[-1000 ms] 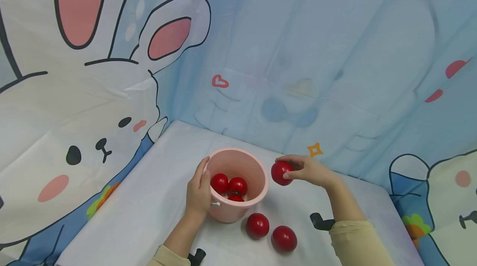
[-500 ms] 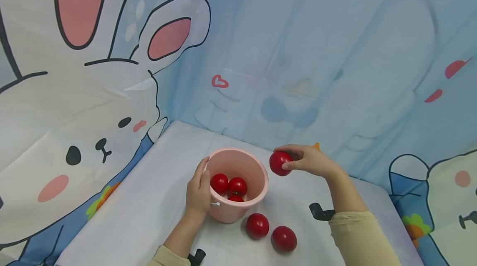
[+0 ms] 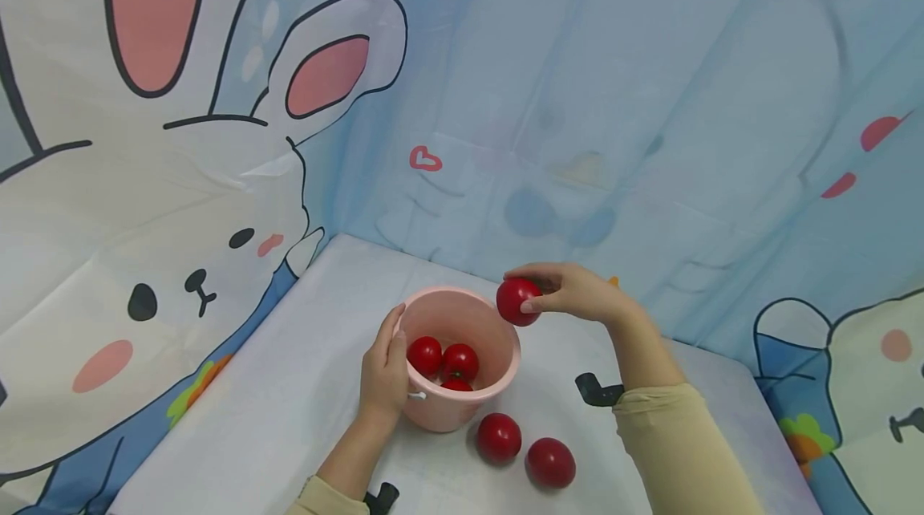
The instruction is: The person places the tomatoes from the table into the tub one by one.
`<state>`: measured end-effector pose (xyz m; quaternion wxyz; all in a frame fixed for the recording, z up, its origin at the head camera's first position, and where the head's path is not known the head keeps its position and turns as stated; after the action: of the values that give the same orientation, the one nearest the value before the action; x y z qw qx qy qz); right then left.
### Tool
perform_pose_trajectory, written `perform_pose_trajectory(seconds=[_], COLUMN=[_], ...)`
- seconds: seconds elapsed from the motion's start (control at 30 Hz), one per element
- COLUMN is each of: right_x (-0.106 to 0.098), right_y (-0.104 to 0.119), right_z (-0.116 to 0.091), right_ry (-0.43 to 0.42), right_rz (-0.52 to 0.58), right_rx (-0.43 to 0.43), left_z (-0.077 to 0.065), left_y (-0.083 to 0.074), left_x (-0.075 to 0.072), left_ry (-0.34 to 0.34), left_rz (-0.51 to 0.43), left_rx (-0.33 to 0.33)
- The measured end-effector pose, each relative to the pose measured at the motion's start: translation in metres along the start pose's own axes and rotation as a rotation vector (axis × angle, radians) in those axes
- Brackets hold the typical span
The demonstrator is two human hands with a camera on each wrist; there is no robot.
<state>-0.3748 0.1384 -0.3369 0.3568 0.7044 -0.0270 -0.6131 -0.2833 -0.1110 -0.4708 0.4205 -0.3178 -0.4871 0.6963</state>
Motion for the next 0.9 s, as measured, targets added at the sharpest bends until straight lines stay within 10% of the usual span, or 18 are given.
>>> perform_pose_trajectory(seconds=[0.9], right_x=[0.046], right_y=[0.064], right_z=[0.049], right_ry=[0.145], right_rz=[-0.006], right_rx=[-0.088], left_z=[0.002], left_y=[0.004], left_x=[0.000], left_ry=[0.011], left_rz=[-0.013], left_rx=[0.000])
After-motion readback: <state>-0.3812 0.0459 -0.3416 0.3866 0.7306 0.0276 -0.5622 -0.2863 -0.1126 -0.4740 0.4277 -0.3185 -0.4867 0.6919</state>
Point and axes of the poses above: each hand's wrist, its own z-axis towards the middle knuckle, its own x-axis out of the palm, y = z × x, the point moved 7 cm from there along z, towards the middle knuckle, and after that the axes turned 9 degrees about -y, right-handed, at the moved point
